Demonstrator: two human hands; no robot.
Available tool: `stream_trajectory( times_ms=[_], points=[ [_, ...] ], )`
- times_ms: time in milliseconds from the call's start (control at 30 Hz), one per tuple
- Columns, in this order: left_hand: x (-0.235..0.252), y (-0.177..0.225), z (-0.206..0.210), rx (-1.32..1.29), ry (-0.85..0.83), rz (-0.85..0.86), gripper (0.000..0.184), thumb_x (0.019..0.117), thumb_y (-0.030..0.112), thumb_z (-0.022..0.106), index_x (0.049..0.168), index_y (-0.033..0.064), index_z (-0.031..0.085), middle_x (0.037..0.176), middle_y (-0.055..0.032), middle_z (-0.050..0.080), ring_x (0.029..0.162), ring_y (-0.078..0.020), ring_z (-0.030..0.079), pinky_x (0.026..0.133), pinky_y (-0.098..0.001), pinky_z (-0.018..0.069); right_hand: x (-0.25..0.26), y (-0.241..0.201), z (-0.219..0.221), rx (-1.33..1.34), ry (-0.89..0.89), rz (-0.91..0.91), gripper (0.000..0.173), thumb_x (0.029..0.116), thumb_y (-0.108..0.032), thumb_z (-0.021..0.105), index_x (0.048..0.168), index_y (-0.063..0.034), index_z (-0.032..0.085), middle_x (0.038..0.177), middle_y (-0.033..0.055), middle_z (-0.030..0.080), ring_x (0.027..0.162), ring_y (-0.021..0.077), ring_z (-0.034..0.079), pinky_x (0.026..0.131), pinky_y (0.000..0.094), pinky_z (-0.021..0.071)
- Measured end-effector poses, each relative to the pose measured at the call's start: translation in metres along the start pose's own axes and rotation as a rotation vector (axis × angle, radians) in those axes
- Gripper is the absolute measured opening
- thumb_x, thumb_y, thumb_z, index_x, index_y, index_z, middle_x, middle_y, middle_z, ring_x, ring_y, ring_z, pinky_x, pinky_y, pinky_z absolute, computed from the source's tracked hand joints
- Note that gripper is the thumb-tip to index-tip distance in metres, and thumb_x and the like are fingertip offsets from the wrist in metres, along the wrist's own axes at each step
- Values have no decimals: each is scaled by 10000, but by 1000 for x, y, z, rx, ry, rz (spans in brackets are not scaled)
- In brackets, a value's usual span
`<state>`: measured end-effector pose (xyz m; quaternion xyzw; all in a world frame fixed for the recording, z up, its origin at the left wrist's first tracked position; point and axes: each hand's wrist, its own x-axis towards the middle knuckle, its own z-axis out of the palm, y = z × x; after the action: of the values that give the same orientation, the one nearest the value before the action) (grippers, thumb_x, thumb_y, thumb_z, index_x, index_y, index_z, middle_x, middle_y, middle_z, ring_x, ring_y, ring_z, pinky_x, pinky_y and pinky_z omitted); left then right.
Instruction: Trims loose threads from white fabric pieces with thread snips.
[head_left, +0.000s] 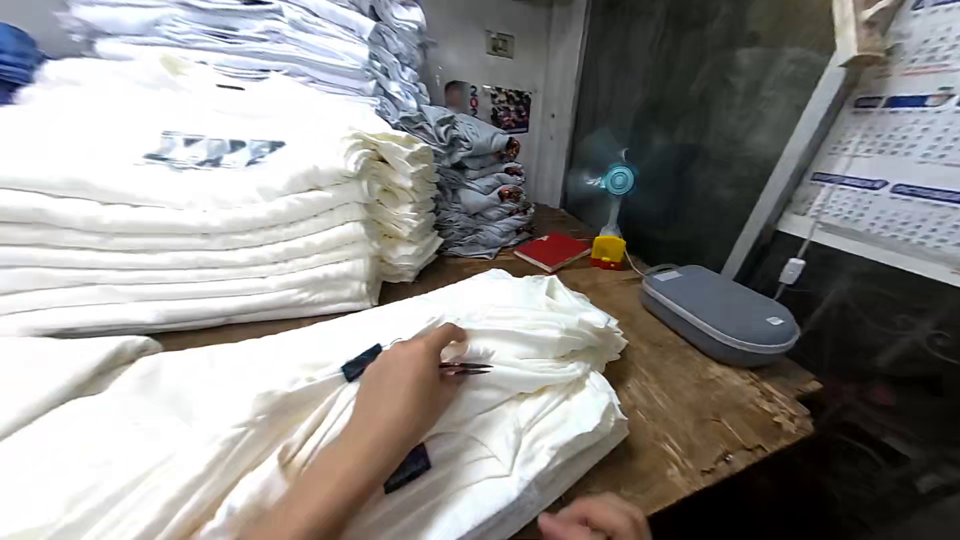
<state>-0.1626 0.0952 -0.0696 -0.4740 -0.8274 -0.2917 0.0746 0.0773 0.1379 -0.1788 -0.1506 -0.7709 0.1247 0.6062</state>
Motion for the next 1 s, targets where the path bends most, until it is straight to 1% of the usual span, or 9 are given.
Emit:
stream_trajectory(
  times_ms=[67,167,300,400,533,633,700,833,1000],
  points=[
    [2,0,5,-15,-26,-41,446,832,260,855,1232,189,673,844,-94,718,769,-330,696,704,-589,559,25,-1,7,-14,-42,38,162,969,-267,655,1043,-162,755,1035,6,661,1081,120,597,982,296,486],
    [-6,-5,18,-22,142,84,337,812,132,815,1100,90,645,789,-82,676,713,-300,684,635,-554,563,46,7,23,-154,-215,13,324,965,-392,680,1200,-183,763,1095,59,687,1041,197,629,910,395,526],
    [-9,-16,31,-58,205,452,87,827,67,734,866,131,690,777,-17,660,705,-207,671,630,-462,582,43,16,23,-55,-185,19,67,906,-173,749,903,-151,812,808,-3,675,815,104,643,769,263,547],
    [-13,-10,31,-117,63,444,56,909,133,690,951,117,723,892,-49,678,848,-227,680,783,-473,584,41,11,5,1,-189,129,54,909,-138,743,895,-102,781,816,6,649,805,53,639,757,192,559],
    [-18,-4,25,-167,-63,368,205,914,251,697,1085,138,714,999,-36,670,976,-200,652,905,-436,547,42,10,-8,-90,-290,223,162,912,-290,765,861,-137,774,860,-1,696,864,133,661,805,344,555],
    [-25,-5,23,-172,-36,403,283,915,331,702,1144,166,713,1021,-30,670,996,-198,645,924,-440,538,44,6,-4,-125,-227,239,246,956,-346,698,873,-128,774,896,21,675,909,142,641,829,334,541],
    [-30,-6,25,-153,11,438,312,918,369,708,1169,185,710,1012,-21,670,982,-196,646,913,-439,540,43,4,6,-88,-216,288,265,980,-343,660,913,-118,784,920,30,673,904,133,642,808,327,546],
    [-36,-6,28,-122,82,503,290,929,346,700,1185,212,729,1006,-15,678,965,-207,657,858,-446,545,36,-2,25,132,-183,500,79,847,-167,819,854,-93,795,921,38,615,850,61,610,700,177,532],
    [-44,-7,14,-64,201,696,195,1018,327,578,1056,231,743,920,45,673,868,-158,624,750,-366,486,23,7,19,419,-76,572,60,889,-6,718,862,-48,750,932,14,609,867,41,623,728,161,561]
  ],
)
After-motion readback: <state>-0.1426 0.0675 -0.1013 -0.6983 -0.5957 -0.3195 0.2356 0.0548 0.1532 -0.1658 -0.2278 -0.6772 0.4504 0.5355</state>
